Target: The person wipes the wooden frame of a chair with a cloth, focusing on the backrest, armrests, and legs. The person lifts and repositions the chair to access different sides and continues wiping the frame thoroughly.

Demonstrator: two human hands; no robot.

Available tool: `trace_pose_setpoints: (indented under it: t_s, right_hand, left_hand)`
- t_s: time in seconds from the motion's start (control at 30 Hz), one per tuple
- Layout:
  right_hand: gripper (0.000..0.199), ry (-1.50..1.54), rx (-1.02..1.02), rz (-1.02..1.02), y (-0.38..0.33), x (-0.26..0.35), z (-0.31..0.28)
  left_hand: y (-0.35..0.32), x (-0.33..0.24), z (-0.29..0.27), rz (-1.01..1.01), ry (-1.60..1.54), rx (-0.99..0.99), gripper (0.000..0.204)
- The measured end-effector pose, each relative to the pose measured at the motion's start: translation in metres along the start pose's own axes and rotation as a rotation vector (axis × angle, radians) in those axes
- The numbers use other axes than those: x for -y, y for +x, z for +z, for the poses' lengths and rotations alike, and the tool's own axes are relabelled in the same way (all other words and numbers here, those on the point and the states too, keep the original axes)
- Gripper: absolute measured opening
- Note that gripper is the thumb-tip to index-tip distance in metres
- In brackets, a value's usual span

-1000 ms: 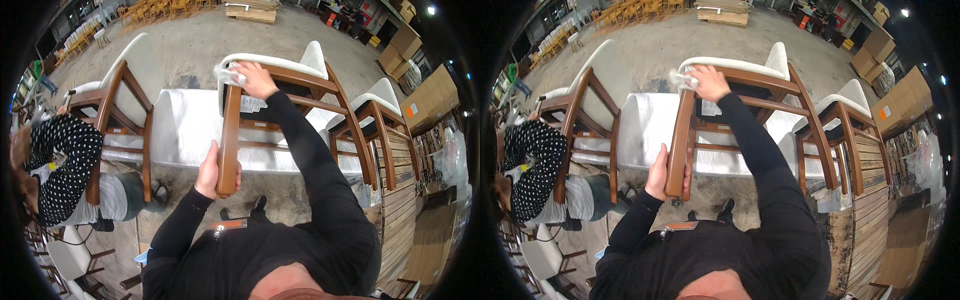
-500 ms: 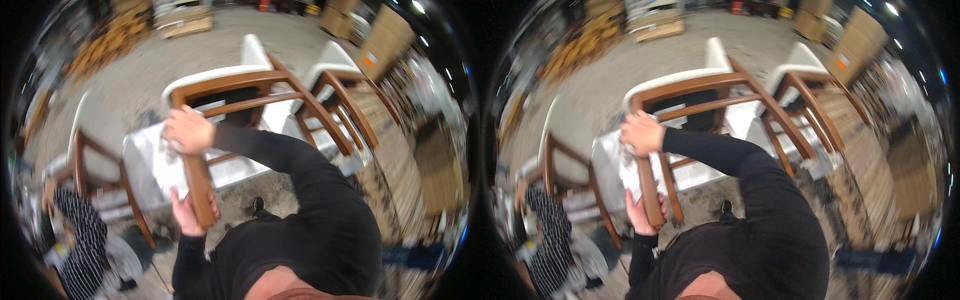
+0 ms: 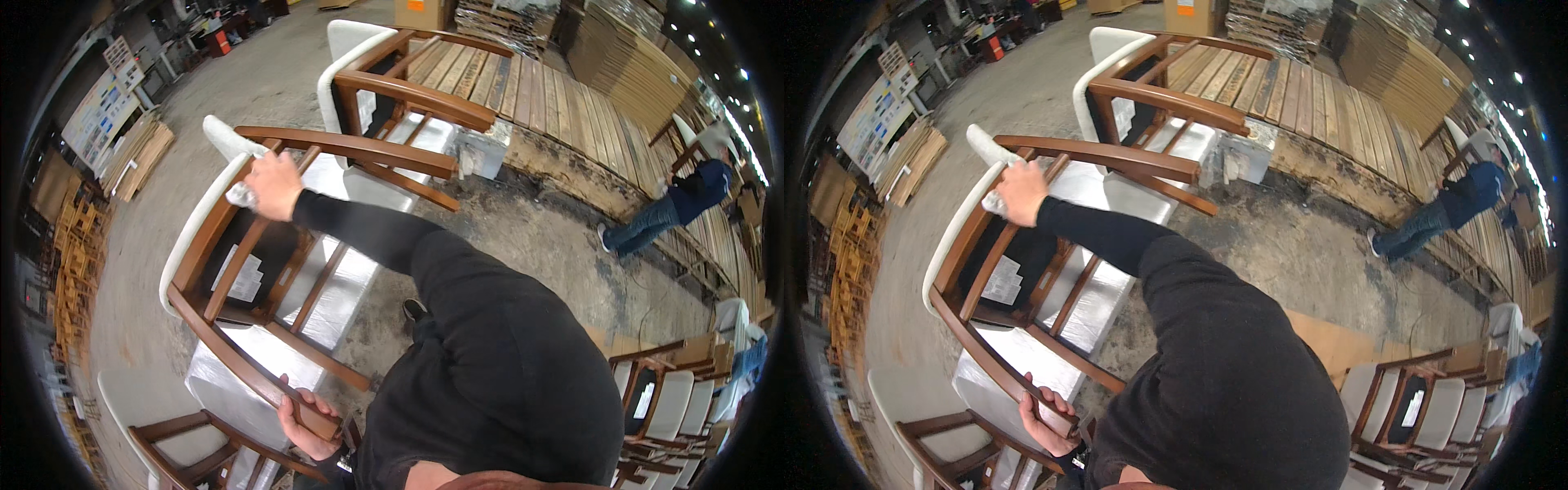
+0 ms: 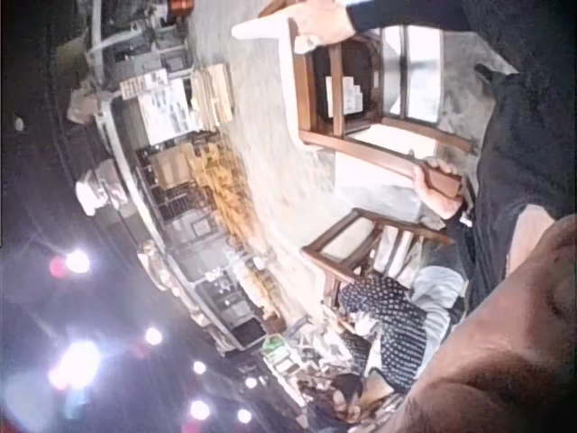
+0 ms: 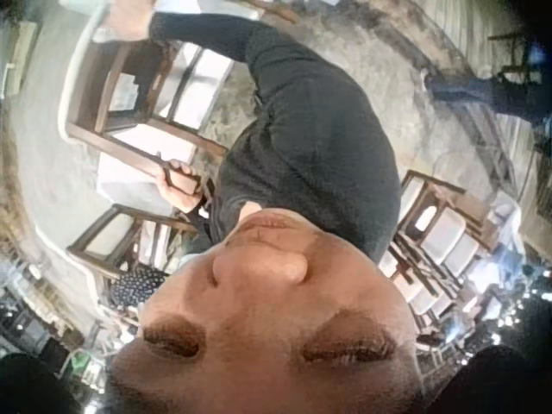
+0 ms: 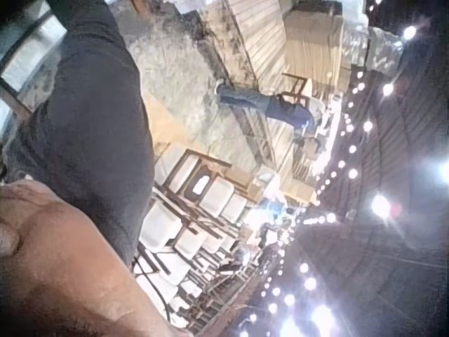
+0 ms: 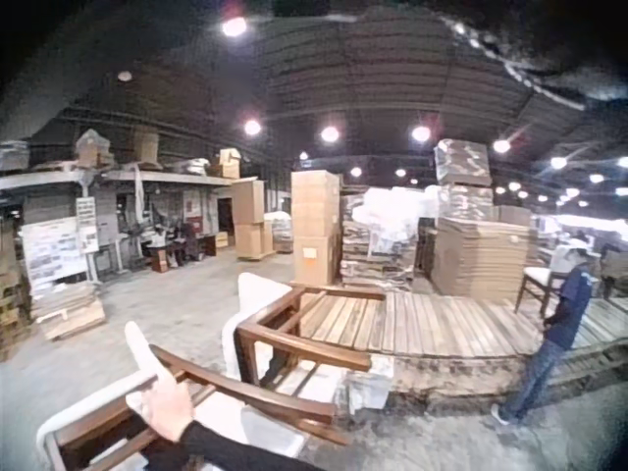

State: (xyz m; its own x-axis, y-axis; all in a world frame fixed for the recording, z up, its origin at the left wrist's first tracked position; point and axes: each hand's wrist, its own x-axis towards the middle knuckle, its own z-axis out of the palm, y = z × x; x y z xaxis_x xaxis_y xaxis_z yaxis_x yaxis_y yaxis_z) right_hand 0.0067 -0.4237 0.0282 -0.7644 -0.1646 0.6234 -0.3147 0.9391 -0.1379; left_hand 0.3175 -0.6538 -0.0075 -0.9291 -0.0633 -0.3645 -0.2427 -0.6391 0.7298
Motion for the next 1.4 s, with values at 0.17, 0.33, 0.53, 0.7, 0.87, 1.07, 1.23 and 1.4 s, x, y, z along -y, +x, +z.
trace_pose_setpoints:
  t_s: [0.17,0.33,0.53,0.7,0.87,1.07,1.23,1.4]
  right_hand:
    - [0.019,0.517,0.169,-0.022,0.017,0.066,0.032]
    - [0.028,1.433,-0.218,0.08,-0.036,0.099,-0.018]
    - [0.033,1.223,-0.195,0.403,-0.126,0.01,0.007]
    - [0.069,0.492,-0.103,0.433,-0.169,-0.172,0.084]
    - [0.043,0.81,0.856,0.266,-0.33,-0.366,0.031]
    - [0.032,0.586,0.831,0.625,-0.435,-0.564,-0.115]
    - [0.039,0.704,0.32,0.818,-0.337,-0.633,-0.171]
    - [0.036,0.965,0.128,0.574,-0.243,-0.65,-0.204]
  left_hand:
    - [0.0,-0.002,0.007,-0.008,-0.007,0.044,0.049]
    - [-0.001,0.0,0.002,0.042,0.021,0.062,0.051]
    - [0.024,0.058,-0.009,0.133,-0.17,-0.017,0.066]
    - [0.044,0.179,0.037,-0.281,0.02,-0.222,0.047]
    - [0.076,0.288,0.177,-0.099,0.501,0.16,0.025]
    - [0.117,0.291,0.41,0.52,0.718,0.549,0.036]
    - [0.175,0.262,0.506,0.932,0.986,0.056,0.03]
    - [0.232,0.296,0.54,0.507,0.803,0.103,0.069]
